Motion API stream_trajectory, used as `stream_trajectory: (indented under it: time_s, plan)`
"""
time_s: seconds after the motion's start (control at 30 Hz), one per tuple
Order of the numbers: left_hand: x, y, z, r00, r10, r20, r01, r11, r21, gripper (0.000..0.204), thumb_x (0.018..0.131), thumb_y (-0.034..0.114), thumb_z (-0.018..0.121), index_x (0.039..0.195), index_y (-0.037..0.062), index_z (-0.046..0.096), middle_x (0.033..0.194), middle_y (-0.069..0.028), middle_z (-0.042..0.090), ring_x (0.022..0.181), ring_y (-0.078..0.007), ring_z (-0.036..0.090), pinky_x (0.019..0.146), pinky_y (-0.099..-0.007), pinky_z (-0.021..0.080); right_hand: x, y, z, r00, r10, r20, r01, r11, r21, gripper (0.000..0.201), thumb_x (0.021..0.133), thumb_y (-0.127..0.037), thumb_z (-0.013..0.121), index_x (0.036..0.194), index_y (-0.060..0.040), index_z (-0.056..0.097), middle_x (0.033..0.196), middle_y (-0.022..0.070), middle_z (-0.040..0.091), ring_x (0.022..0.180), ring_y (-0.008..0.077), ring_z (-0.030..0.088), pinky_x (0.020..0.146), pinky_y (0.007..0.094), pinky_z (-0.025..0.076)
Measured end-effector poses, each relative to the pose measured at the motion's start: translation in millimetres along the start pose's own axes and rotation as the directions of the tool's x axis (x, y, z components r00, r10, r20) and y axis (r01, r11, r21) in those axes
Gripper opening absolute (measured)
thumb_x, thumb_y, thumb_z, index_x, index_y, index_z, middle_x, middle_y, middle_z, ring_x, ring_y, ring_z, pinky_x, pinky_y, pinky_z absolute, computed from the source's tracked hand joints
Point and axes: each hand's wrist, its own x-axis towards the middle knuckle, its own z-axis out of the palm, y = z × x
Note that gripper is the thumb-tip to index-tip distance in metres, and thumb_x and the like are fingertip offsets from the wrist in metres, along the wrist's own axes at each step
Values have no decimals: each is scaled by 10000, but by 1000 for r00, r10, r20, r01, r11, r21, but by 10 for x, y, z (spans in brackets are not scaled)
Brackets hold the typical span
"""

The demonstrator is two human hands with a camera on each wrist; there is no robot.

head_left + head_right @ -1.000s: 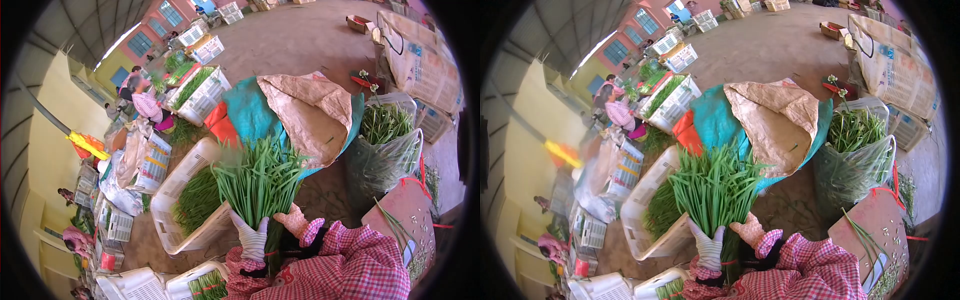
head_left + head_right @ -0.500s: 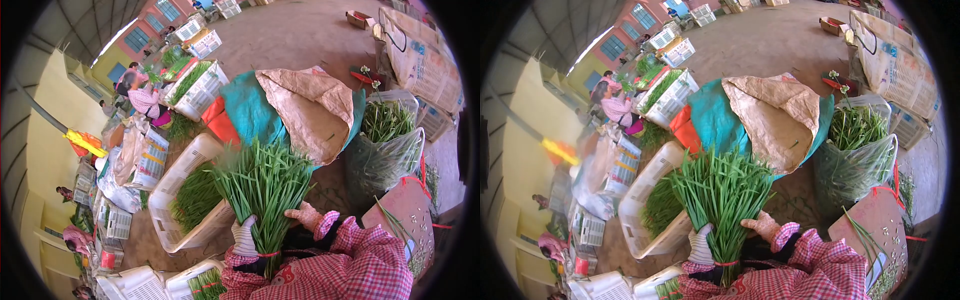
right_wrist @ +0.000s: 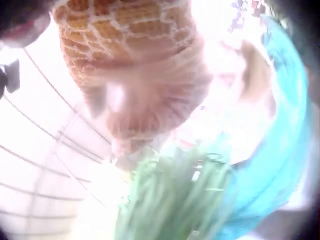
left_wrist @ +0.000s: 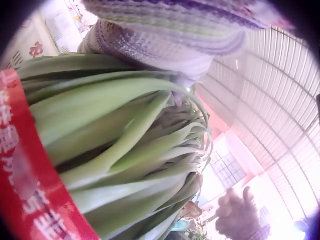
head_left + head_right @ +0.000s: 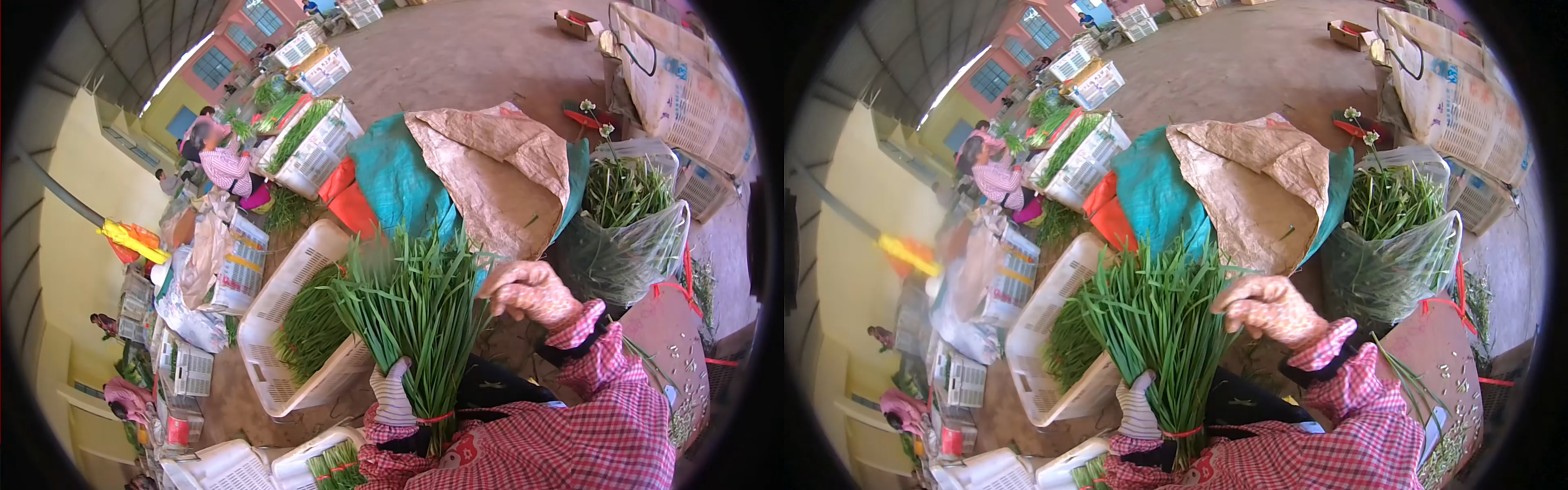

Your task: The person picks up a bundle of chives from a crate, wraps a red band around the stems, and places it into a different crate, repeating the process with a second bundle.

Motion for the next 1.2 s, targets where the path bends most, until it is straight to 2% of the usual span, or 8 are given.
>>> stream_trajectory:
  time_s: [0.1,0.17,0.27,0.43,0.7,0.93,1.0,1.2]
  plan:
    - [-14,-1,35,999,39,1,-39,999,-16,321,807,-50,540,1118,-65,616,1041,-143,679,883,-261,690,803,-364,591,244,352,148,982,-117,151,115,993,21,184,883,-92,670,1049,-14,678,1129,84,651,895,171,639,786,321,523]
    - [-22,13,56,999,32,-2,-32,999,-19,327,806,-50,541,1125,-65,614,1045,-144,678,884,-262,690,805,-366,591,404,474,204,871,-426,244,489,792,-365,210,869,-70,646,1076,-52,670,1144,104,649,917,262,652,806,379,529]
    - [-32,-15,18,1000,17,-3,-17,1000,-17,338,804,-51,545,1136,-63,609,1049,-145,677,888,-264,689,807,-369,592,466,438,250,852,-466,237,482,525,-702,243,870,-97,608,1109,-89,653,1154,132,640,948,346,637,830,424,520]
    - [-46,34,78,1000,-5,-21,4,1000,-23,338,806,-51,553,1139,-64,608,1049,-148,677,897,-265,688,810,-373,591,496,550,152,942,-306,138,272,452,-850,261,888,-128,584,1141,-92,641,1100,147,659,946,362,633,813,421,519]
    - [46,-78,-52,1000,-6,-15,6,1000,-16,333,817,-43,569,1147,-67,611,1044,-147,681,883,-260,689,797,-364,592,610,521,257,976,-44,-213,-118,716,-688,375,856,-245,688,1149,-19,634,919,170,698,865,327,674,784,402,519]
    - [-12,-2,50,1000,-10,-28,10,1000,-7,328,814,-34,582,1138,-69,617,1043,-142,683,873,-255,691,779,-357,597,774,699,254,976,-141,-166,-46,613,-788,307,829,-227,719,1027,2,663,839,152,673,786,237,658,728,349,504]
    - [10,-24,24,1000,13,-22,-13,1000,-15,332,812,-32,584,1141,-69,614,1044,-142,682,870,-253,692,781,-359,597,771,691,227,981,60,-184,-154,817,-555,249,821,-240,723,898,-8,681,811,133,667,747,219,630,702,369,493]
    - [38,-52,-53,1000,-23,-18,22,997,-74,345,807,-35,593,1151,-51,610,1055,-132,681,901,-252,687,814,-367,588,488,823,153,977,-19,-211,-4,994,-107,129,834,-127,734,844,-10,681,854,83,670,625,126,569,597,283,473]
